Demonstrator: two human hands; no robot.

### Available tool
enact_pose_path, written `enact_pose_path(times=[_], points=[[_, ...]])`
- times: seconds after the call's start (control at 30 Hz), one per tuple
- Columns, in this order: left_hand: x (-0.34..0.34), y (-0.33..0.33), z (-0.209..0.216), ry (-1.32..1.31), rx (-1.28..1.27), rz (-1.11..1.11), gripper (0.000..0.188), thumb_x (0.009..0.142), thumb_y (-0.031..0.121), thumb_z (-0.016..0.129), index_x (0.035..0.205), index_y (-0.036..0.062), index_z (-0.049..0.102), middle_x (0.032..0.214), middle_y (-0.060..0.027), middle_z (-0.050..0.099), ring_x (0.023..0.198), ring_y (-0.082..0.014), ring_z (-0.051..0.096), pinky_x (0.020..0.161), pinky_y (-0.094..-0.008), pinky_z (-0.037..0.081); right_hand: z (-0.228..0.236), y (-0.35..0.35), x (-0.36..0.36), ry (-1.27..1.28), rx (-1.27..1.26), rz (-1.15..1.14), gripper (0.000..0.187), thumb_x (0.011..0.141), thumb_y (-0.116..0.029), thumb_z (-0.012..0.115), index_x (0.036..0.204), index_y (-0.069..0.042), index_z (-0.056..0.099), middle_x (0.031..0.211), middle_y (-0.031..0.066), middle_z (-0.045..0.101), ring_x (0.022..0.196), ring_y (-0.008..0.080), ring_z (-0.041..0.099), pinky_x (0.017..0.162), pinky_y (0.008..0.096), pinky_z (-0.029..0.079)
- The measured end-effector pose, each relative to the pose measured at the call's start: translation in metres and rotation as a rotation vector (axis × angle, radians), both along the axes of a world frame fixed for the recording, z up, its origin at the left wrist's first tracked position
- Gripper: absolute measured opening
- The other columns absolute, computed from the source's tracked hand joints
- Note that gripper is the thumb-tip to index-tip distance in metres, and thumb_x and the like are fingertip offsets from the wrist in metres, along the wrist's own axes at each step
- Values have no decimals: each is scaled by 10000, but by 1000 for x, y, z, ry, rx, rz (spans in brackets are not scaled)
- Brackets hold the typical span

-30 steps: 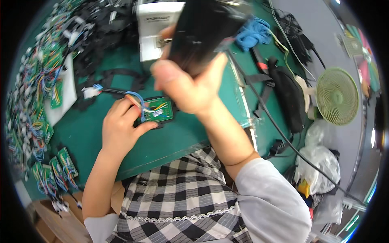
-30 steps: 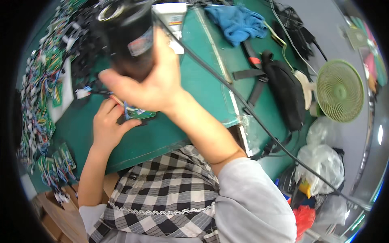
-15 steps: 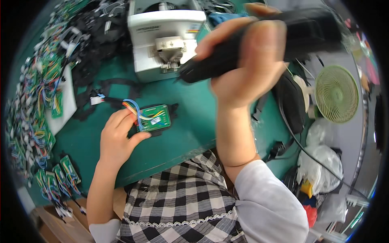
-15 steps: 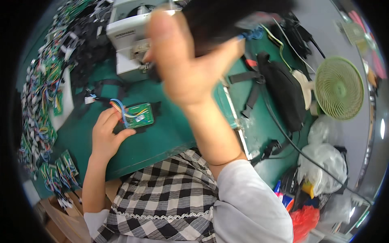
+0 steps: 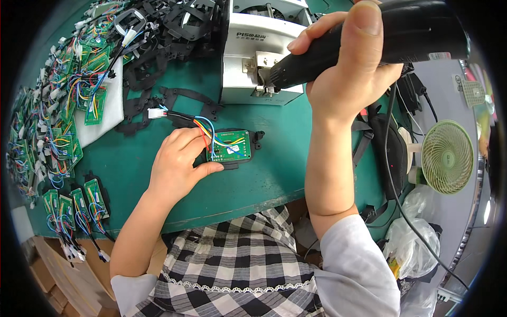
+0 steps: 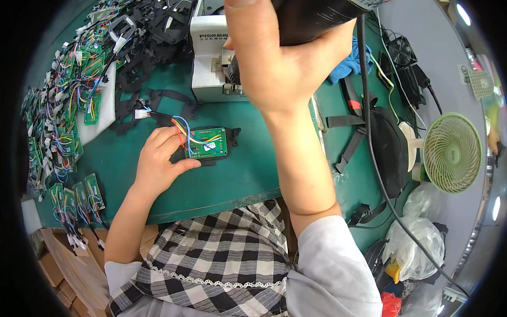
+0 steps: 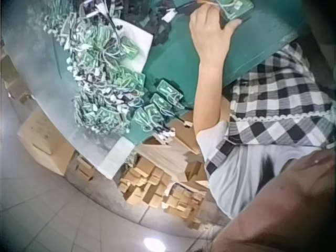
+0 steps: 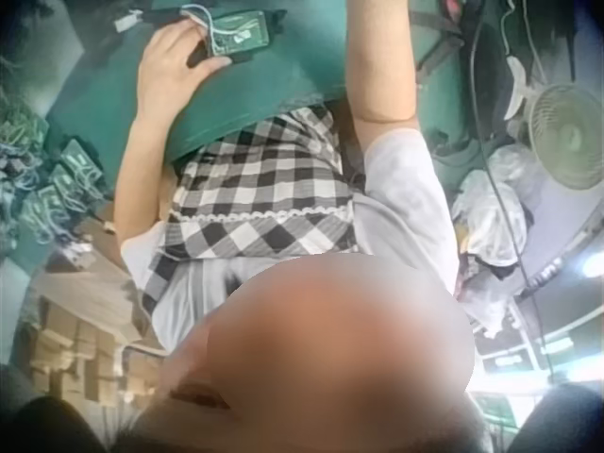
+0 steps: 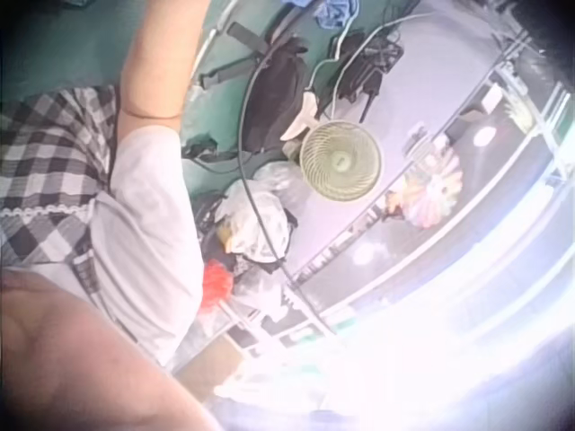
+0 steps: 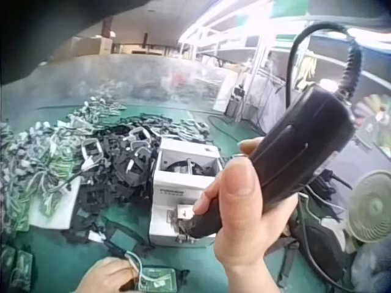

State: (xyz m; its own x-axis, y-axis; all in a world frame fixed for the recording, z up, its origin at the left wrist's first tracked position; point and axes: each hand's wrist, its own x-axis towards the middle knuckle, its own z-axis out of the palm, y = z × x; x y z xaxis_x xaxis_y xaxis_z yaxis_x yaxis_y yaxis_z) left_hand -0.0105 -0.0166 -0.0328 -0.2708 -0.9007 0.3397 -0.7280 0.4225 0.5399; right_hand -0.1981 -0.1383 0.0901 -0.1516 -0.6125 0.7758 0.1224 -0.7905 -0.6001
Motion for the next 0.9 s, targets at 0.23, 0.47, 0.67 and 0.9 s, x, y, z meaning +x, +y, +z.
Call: enact_pose_path(times=[0.23, 0.47, 0.67, 0.9], points=[[0, -1, 1, 21, 4, 15, 542, 578, 296, 852, 970, -10, 639, 1061, -118, 628, 965, -312, 583, 828, -396, 491, -1, 24, -8, 212, 201, 8, 646, 917, -523, 492, 1184, 60, 416, 630, 135, 563, 454, 212, 556, 442, 326, 484], [2, -3, -2, -5, -24, 1, 548, 580, 304, 847, 976, -17, 645, 1075, -120, 632, 963, -310, 587, 826, -397, 490, -34, 53, -13, 206, 302, 187, 657, 883, -458, 594, 1180, 87, 378, 670, 145, 564, 453, 211, 551, 431, 334, 505], [1, -2, 0, 37, -13, 8, 553, 576, 324, 845, 965, -19, 653, 1069, -124, 636, 943, -305, 585, 811, -389, 498, -44, 58, -12, 189, 344, 226, 648, 874, -436, 622, 1186, 77, 379, 675, 150, 567, 456, 205, 553, 434, 318, 502], [1, -2, 0, 44, 10, 18, 564, 577, 321, 842, 980, -28, 656, 1077, -123, 638, 925, -303, 581, 805, -384, 501, -54, 64, -12, 216, 301, 236, 663, 851, -477, 651, 1166, 49, 396, 660, 143, 556, 470, 198, 555, 449, 315, 513]])
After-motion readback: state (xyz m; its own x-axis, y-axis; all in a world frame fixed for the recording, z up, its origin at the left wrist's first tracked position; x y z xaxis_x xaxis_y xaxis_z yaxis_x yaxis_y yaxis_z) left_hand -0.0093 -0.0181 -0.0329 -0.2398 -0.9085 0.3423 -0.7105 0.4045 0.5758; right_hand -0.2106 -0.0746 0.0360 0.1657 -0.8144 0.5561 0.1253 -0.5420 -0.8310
